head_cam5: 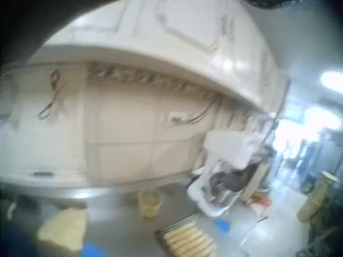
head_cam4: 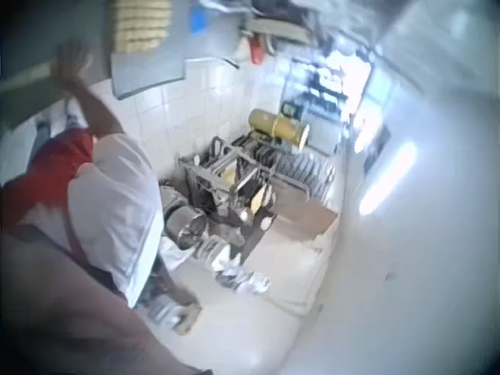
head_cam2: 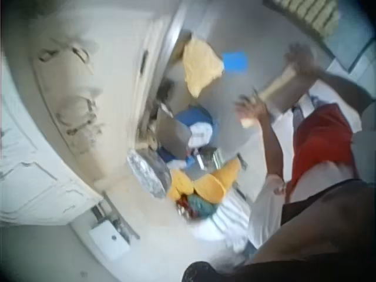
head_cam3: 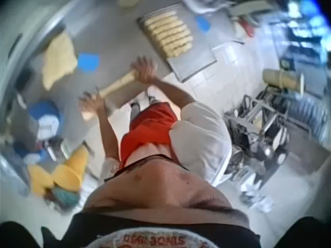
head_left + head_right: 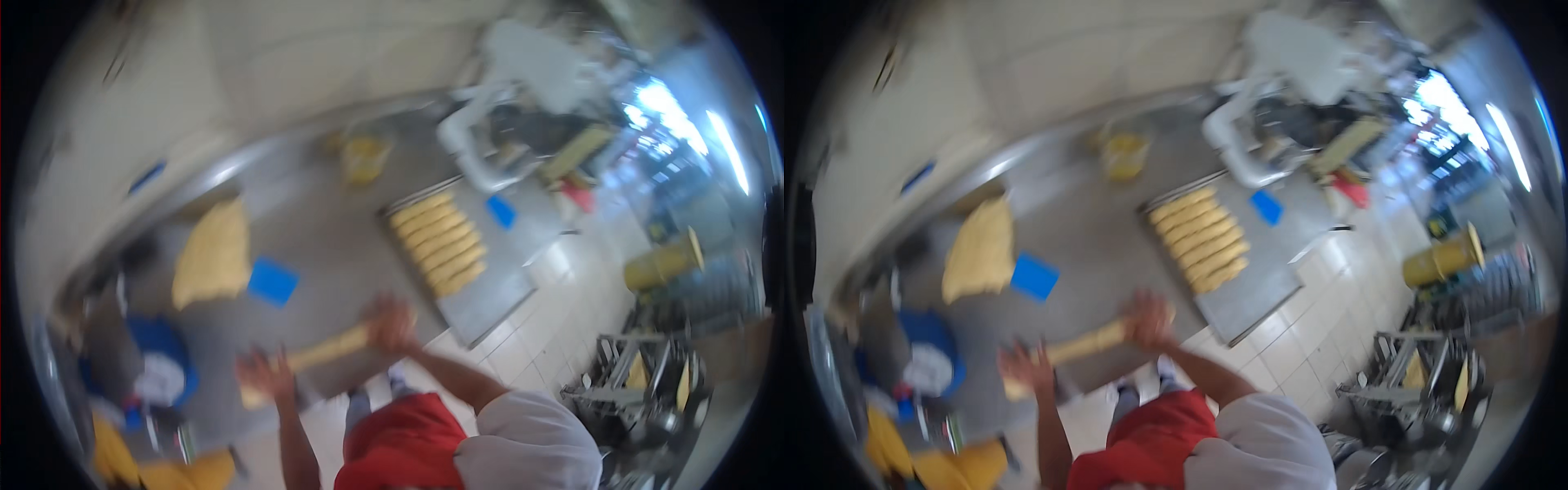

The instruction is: The person rolls a long strip of dough by hand, portions it into small pieces, and arranges the dough portions onto a metal baking tray. The person then cuts a new piece of dough from a larger mass using a blue plastic scraper and continues rolling it on the stainless steel surface.

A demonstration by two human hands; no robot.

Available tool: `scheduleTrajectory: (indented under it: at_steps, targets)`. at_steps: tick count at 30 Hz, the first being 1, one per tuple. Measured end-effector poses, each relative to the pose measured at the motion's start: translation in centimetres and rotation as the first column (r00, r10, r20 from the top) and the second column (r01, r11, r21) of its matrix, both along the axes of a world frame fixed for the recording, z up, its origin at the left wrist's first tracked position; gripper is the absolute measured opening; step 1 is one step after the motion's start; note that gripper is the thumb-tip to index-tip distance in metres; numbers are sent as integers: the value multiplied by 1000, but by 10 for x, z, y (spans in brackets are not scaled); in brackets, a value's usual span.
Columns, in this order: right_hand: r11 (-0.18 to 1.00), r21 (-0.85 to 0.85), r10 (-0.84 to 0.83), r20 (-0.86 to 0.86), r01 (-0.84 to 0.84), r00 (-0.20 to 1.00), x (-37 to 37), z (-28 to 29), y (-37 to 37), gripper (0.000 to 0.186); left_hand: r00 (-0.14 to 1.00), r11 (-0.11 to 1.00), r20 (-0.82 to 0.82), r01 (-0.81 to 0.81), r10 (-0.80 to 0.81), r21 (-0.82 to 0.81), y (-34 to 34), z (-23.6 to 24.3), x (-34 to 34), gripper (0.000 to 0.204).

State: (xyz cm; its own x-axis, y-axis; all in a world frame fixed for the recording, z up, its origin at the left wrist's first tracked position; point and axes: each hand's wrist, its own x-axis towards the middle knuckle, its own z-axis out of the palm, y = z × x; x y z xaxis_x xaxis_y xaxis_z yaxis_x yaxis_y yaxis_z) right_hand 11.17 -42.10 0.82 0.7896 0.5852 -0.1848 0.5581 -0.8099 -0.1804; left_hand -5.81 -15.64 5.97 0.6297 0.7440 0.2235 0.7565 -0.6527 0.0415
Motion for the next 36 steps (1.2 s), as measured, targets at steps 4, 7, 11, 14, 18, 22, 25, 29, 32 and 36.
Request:
scheduleTrajectory:
  at_steps: [4, 7, 11, 14, 18, 22, 25, 29, 32, 36]
  targets:
    - [995, 85, -81, 269, 60, 960, 91, 10, 66, 61, 994, 993, -25, 111, -110, 34, 115, -5, 23, 71]
    - [985, 173, -24, 173, -7, 985, 65, 16, 72, 58, 932, 936, -111, 330, -344, -124, 137, -22, -52, 67]
    - [961, 275, -22, -8, 23, 1000, -14, 28, 16, 54, 943, 935, -69, 311, -327, -172, 85, -14, -102, 62]
    - [941, 334, -47, -23, 52, 999, -62, 39, -12, 51, 898, 913, 357, 348, -258, -215, 0, -24, -83, 55]
    - [947, 300, -114, -7, 111, 993, -88, 22, -25, 55, 726, 638, 337, 687, -599, -347, -121, -9, 7, 63]
    - [987, 109, -131, 76, 122, 989, -25, 9, 8, 60, 931, 893, 18, 356, -365, -277, -96, -25, 99, 80]
    - [998, 57, -48, 118, 41, 992, 84, 29, 57, 64, 999, 985, -19, 43, -47, -166, -19, -14, 166, 88]
    - [979, 174, 86, 111, -104, 990, 163, 17, 62, 65, 988, 984, -26, 147, -150, -101, 22, -20, 146, 90]
    - [970, 217, 100, 38, -106, 994, 124, 20, 40, 63, 959, 949, -144, 206, -244, -240, -10, -30, 83, 79]
    - [967, 225, 135, -54, -120, 989, 30, 31, -20, 61, 970, 924, -134, 147, -205, -352, -102, -17, 2, 67]
